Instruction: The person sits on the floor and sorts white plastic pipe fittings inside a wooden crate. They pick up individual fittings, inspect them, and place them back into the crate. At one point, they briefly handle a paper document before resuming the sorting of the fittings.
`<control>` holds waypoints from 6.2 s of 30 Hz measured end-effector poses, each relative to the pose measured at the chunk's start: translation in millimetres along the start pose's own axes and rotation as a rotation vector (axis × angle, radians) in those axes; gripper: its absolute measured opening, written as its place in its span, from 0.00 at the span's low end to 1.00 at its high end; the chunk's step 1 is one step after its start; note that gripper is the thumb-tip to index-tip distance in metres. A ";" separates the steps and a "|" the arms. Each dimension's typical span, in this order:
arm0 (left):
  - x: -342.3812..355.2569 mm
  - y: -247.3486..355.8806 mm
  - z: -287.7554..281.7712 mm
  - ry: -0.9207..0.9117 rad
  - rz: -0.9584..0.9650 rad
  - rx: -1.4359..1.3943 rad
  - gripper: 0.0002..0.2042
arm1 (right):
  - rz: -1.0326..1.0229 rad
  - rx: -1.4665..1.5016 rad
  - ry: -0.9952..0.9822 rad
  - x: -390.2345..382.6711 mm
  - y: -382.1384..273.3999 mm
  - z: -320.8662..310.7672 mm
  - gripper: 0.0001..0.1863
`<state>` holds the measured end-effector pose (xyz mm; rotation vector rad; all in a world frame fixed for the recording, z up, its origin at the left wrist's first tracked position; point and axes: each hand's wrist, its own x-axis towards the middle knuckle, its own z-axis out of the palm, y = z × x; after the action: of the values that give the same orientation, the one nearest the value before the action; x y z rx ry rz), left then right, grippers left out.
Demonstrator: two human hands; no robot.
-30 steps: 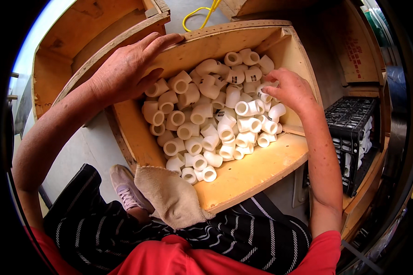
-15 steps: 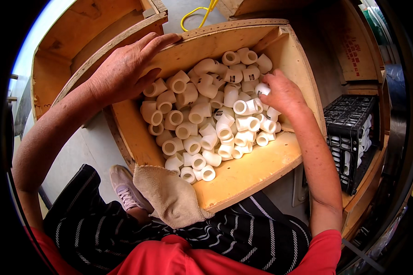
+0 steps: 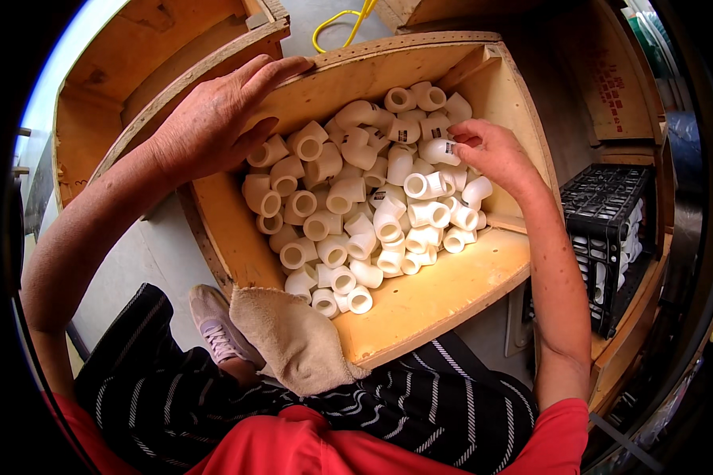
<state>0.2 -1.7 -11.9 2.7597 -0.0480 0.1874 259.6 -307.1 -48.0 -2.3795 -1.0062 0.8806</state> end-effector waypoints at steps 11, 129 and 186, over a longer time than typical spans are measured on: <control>-0.5 -1.7 0.4 -0.002 0.007 0.012 0.37 | -0.229 -0.619 0.112 -13.3 -24.3 4.4 0.16; -0.9 -0.6 -0.9 -0.009 0.020 0.028 0.38 | -0.662 -0.742 0.349 36.4 -17.2 18.2 0.18; -25.0 -129.8 -123.7 0.779 -0.604 -0.974 0.26 | -0.518 -0.406 0.326 29.4 -24.1 50.4 0.21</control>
<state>-32.3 164.7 51.5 1.5046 0.6863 0.7937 229.1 -263.3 -81.7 -2.2757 -1.6665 0.1011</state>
